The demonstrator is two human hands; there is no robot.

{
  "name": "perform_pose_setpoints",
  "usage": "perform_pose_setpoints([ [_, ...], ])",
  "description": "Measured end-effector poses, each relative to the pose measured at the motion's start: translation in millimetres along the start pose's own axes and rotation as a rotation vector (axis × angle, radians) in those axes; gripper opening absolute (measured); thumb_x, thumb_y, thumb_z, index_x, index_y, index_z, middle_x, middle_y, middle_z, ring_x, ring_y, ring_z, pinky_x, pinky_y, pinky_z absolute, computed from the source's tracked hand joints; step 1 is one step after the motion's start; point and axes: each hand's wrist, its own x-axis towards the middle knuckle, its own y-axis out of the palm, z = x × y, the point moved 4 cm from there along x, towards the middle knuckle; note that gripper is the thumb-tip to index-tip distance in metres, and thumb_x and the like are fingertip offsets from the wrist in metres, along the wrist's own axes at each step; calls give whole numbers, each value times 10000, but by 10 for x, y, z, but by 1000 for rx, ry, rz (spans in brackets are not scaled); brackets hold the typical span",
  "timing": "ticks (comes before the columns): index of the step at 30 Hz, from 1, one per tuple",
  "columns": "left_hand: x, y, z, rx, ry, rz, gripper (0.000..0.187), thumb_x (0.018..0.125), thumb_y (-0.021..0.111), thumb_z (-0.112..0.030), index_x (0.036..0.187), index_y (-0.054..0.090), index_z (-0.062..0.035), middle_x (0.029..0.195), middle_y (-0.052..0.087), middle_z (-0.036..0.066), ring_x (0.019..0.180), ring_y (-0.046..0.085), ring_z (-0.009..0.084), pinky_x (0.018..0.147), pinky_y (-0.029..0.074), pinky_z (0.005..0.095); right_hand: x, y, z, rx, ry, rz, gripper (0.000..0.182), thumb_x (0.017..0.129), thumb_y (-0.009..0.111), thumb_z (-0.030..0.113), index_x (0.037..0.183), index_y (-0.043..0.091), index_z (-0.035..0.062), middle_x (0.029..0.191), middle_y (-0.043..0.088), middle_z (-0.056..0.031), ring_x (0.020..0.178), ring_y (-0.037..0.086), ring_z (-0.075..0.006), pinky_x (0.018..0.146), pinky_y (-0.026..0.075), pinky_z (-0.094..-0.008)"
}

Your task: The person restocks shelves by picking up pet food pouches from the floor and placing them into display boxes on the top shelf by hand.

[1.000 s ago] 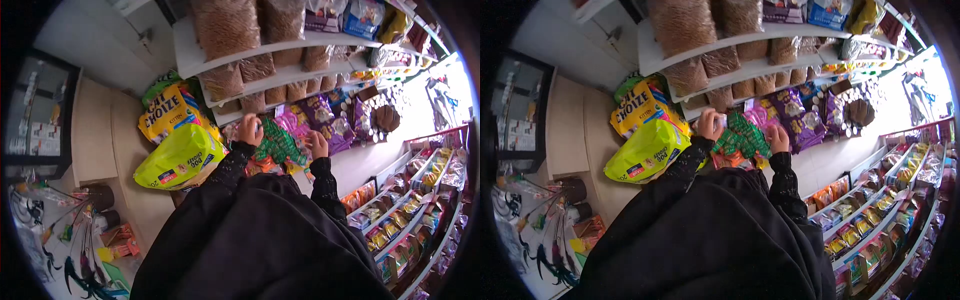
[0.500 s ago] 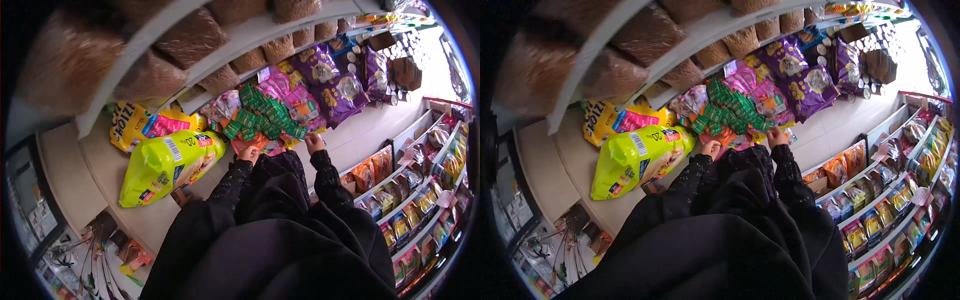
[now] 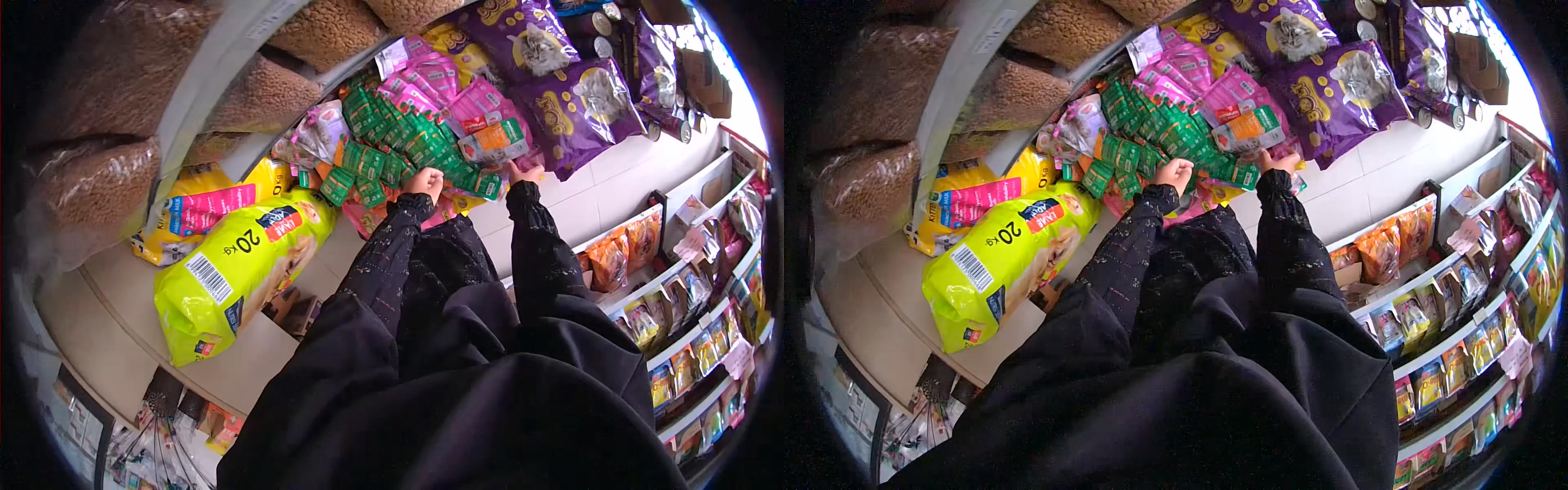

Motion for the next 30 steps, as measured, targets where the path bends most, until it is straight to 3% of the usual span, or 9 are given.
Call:
perform_pose_setpoints([
  [2,95,44,4,9,-41,0,169,797,538,-185,906,573,-60,756,609,59,666,584,155,633,470,289,-111,57,9,-127,127,-11,810,536,765,423,1102,392,-19,1019,533,-184,925,539,-299,795,429,-354],
  [7,152,128,164,-15,-101,-11,167,798,542,-191,895,580,-60,762,613,62,682,590,157,639,472,285,-50,189,-91,-191,110,-155,820,509,752,508,1039,450,-41,951,561,-172,880,560,-276,765,436,-343],
  [11,162,204,246,-89,-85,-26,165,793,545,-194,887,582,-63,760,625,76,691,607,170,635,479,290,27,213,18,110,87,200,761,525,721,561,941,523,-46,842,583,-153,780,584,-243,703,450,-329],
  [15,180,217,285,-154,-70,-76,160,797,541,-188,889,588,-65,736,621,67,680,604,169,626,477,295,-96,80,344,37,-27,322,538,627,718,440,845,584,-33,738,597,-105,667,587,-185,622,452,-283],
  [18,193,101,289,-163,-28,-142,176,811,523,-196,914,582,-66,755,617,74,684,601,176,628,473,297,-331,-64,608,204,-503,74,252,703,686,260,800,631,35,724,611,-82,643,588,-186,588,456,-290],
  [21,168,-112,140,-146,49,-216,214,836,489,-219,965,564,-66,818,614,95,703,599,189,641,468,296,-549,207,567,472,-402,192,230,705,685,228,807,629,30,711,603,-92,626,582,-188,583,453,-279],
  [24,-3,-476,-154,-230,77,-581,296,870,424,-278,1079,506,-85,1013,557,154,893,559,244,747,436,319,-811,468,708,596,-347,356,237,703,684,229,813,628,27,697,595,-98,619,581,-203,586,452,-283],
  [28,85,-515,294,-53,3,-596,377,886,354,-355,1166,441,-118,1205,425,180,1111,419,296,890,352,354,-902,1248,535,475,-305,582,265,688,680,279,761,624,31,715,602,-105,647,592,-230,611,458,-320],
  [30,112,-444,389,56,-18,-484,391,880,355,-378,1173,439,-133,1226,403,175,1143,378,302,916,321,369,-856,1264,596,290,-273,549,278,684,679,291,776,617,36,720,603,-104,649,592,-238,615,459,-331],
])
